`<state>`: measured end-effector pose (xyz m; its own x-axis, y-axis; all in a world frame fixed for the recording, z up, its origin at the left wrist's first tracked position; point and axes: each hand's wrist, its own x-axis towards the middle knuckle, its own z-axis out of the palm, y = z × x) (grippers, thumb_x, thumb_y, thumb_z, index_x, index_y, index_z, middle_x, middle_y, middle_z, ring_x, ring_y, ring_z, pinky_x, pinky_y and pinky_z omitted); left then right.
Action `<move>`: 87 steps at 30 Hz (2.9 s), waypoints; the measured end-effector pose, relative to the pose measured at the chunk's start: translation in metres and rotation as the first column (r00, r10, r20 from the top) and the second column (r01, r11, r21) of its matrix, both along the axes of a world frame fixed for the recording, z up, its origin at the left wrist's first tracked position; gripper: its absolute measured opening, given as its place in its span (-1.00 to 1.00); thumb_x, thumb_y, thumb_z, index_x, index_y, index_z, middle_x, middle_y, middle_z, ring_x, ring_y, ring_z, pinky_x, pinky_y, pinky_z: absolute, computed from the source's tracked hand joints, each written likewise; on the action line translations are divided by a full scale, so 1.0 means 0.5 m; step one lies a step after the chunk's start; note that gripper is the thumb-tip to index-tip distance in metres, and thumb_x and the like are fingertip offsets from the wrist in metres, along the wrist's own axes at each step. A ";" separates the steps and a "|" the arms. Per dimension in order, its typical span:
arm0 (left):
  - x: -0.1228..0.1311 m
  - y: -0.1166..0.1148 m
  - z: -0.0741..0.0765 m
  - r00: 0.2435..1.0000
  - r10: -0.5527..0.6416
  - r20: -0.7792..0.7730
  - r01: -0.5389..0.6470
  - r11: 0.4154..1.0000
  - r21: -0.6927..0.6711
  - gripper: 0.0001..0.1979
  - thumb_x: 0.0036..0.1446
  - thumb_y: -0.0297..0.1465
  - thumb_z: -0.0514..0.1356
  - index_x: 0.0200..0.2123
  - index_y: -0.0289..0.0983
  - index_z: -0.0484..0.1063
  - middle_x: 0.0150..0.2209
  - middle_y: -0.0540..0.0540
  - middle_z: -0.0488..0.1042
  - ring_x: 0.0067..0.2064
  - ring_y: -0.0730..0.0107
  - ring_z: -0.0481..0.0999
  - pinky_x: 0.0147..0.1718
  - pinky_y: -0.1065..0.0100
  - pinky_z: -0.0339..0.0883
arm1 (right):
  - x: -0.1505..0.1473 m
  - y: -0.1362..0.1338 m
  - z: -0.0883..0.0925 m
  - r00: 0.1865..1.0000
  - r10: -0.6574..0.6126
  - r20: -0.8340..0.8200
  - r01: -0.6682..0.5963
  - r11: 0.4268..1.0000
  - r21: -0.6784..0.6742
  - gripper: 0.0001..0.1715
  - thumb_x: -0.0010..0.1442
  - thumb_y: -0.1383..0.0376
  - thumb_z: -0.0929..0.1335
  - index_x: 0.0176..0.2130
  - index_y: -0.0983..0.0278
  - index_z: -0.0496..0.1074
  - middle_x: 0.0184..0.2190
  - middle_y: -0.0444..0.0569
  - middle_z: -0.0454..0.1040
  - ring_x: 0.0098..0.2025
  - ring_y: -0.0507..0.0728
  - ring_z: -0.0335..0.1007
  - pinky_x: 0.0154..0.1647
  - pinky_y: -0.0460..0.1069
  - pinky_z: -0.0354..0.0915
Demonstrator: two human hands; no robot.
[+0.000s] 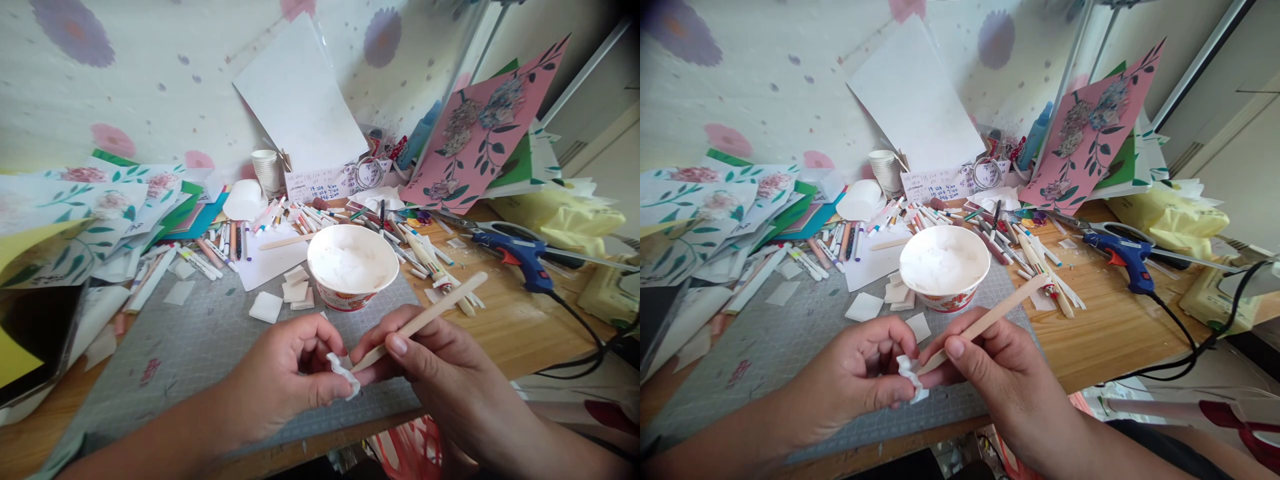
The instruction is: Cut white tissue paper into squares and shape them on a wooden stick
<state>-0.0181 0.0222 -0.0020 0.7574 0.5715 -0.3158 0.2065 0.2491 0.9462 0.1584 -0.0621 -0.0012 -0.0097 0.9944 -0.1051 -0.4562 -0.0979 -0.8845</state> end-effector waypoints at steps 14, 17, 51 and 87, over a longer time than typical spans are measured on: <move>0.001 0.003 -0.004 1.000 0.000 0.007 0.000 1.000 -0.009 -0.74 -0.09 -0.38 0.35 -0.38 -0.26 0.31 -0.55 0.09 0.37 -0.50 0.50 0.33 -0.51 0.45 0.16 | 0.001 -0.002 0.001 1.000 0.023 -0.011 -0.023 1.000 0.006 -0.87 0.21 0.24 0.38 -0.31 0.25 0.51 -0.32 -0.10 0.59 -0.33 0.05 0.55 -0.25 -0.07 0.41; 0.003 0.001 -0.002 1.000 0.009 0.011 -0.009 1.000 -0.004 -0.74 -0.10 -0.39 0.36 -0.39 -0.27 0.32 -0.56 0.09 0.38 -0.51 0.51 0.33 -0.52 0.45 0.16 | 0.000 -0.002 0.000 1.000 0.015 -0.011 -0.015 1.000 -0.004 -0.86 0.20 0.22 0.39 -0.33 0.25 0.50 -0.32 -0.09 0.59 -0.34 0.06 0.55 -0.26 -0.06 0.42; 0.001 0.003 -0.005 1.000 -0.002 0.002 0.002 1.000 0.009 -0.74 -0.10 -0.39 0.36 -0.40 -0.27 0.32 -0.53 0.07 0.40 -0.50 0.51 0.33 -0.50 0.44 0.17 | -0.004 -0.010 0.004 0.993 -0.021 0.112 0.011 0.996 0.083 -0.87 0.24 0.27 0.36 -0.32 0.23 0.52 -0.40 -0.12 0.58 -0.33 0.02 0.51 -0.25 -0.12 0.39; 0.004 0.002 -0.005 0.998 0.008 0.063 -0.007 1.000 -0.017 -0.75 -0.08 -0.43 0.33 -0.36 -0.29 0.31 -0.49 0.06 0.39 -0.43 0.47 0.34 -0.44 0.42 0.17 | -0.007 -0.009 0.001 0.994 -0.046 0.098 0.033 0.991 0.130 -0.88 0.27 0.29 0.34 -0.30 0.22 0.49 -0.36 -0.14 0.58 -0.31 -0.01 0.50 -0.24 -0.14 0.39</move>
<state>-0.0160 0.0233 -0.0044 0.7715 0.5726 -0.2773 0.1449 0.2662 0.9529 0.1550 -0.0664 -0.0009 0.0345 0.9991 0.0243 -0.3652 0.0352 -0.9303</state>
